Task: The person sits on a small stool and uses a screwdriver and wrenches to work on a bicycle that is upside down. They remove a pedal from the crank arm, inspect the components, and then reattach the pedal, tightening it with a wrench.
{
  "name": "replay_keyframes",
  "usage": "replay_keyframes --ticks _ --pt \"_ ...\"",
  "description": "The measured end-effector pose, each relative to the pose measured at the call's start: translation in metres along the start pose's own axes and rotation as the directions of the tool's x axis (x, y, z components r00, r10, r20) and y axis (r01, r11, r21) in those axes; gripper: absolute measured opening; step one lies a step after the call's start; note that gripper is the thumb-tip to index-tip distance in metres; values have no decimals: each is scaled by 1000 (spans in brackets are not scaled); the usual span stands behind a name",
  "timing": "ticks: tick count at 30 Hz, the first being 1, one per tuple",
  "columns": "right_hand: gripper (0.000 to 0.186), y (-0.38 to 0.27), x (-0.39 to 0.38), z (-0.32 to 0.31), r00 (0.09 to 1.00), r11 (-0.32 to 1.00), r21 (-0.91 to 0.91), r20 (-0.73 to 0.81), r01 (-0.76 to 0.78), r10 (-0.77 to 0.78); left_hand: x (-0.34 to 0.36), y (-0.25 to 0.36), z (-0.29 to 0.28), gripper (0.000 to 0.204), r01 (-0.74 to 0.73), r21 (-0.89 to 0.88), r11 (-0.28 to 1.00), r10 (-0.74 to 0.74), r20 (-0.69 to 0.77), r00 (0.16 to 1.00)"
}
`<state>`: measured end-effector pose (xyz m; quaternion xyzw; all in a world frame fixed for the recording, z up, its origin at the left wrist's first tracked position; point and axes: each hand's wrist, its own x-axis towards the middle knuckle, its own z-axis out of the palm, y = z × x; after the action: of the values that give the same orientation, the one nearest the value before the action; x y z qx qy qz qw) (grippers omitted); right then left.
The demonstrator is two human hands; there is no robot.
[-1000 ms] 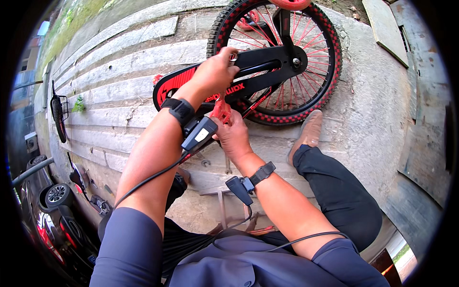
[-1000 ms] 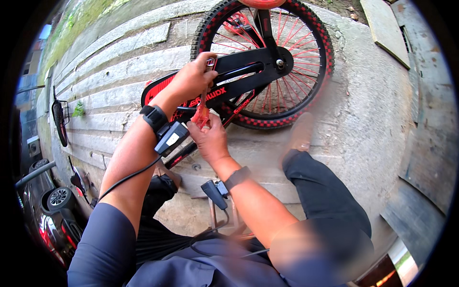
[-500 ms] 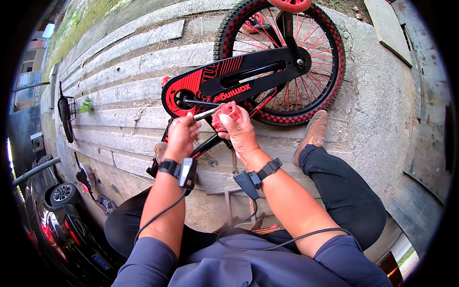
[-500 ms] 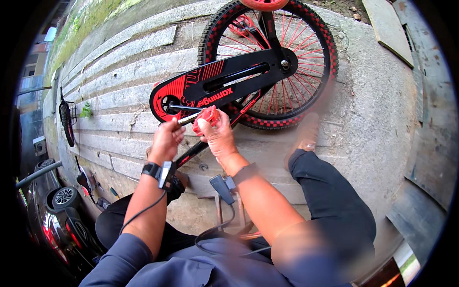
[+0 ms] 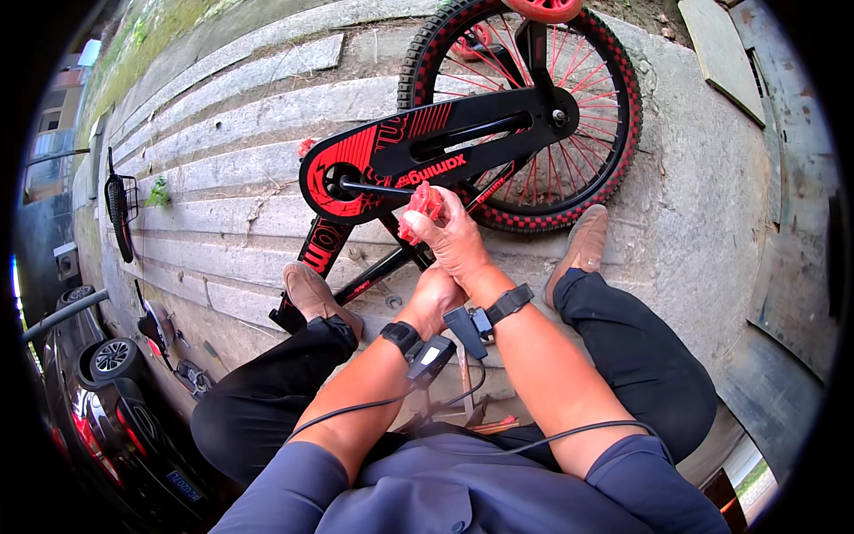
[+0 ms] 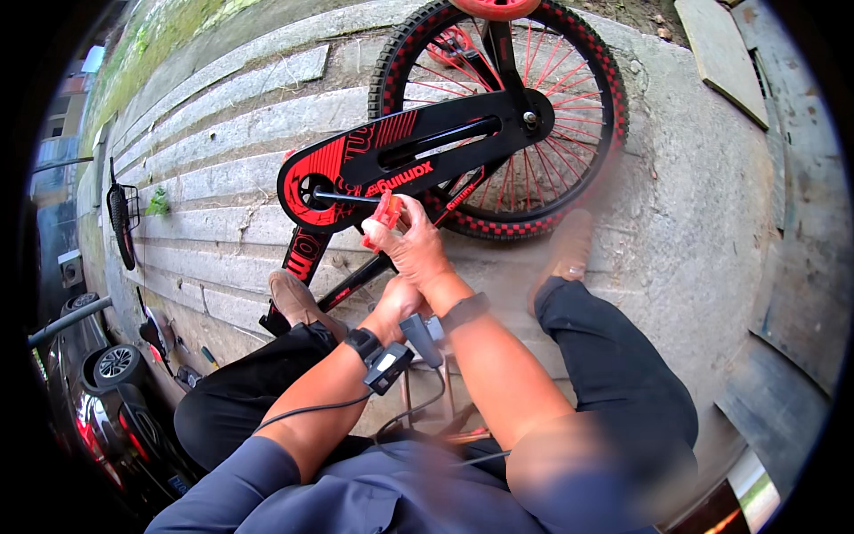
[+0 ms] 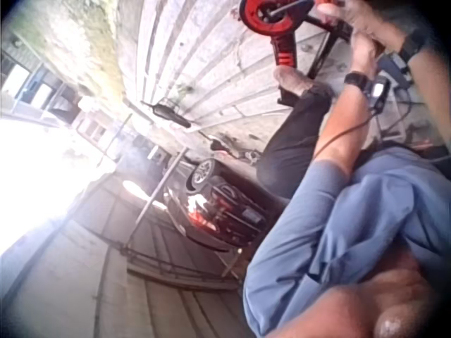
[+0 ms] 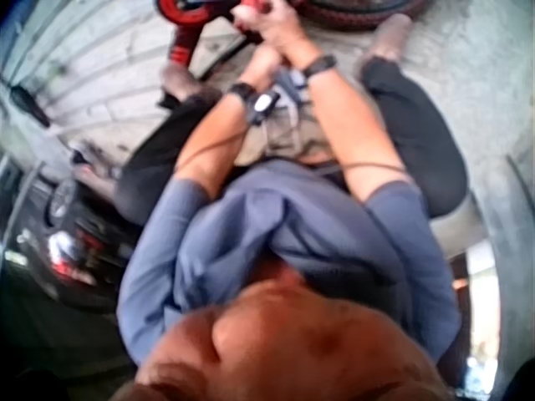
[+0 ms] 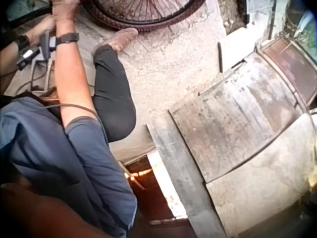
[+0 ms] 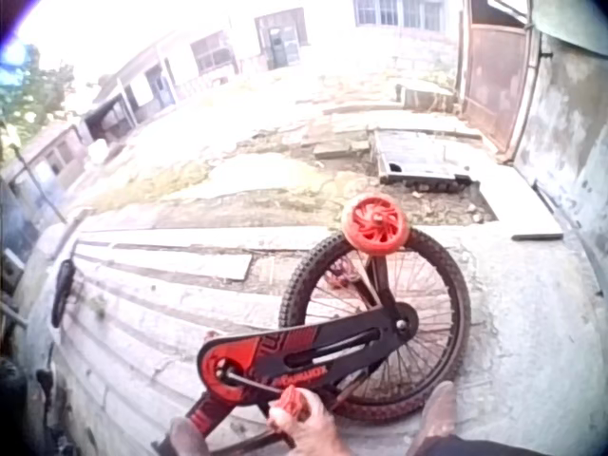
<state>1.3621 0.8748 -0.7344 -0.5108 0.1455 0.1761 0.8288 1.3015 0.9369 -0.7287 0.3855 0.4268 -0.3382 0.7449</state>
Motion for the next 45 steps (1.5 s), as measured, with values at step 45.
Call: replay_keyframes --ticks 45 --pt "31 -24 26 -112 834 826 -495 308 -271 458 -16 73 -21 44 -489 209 847 502 -12 865"
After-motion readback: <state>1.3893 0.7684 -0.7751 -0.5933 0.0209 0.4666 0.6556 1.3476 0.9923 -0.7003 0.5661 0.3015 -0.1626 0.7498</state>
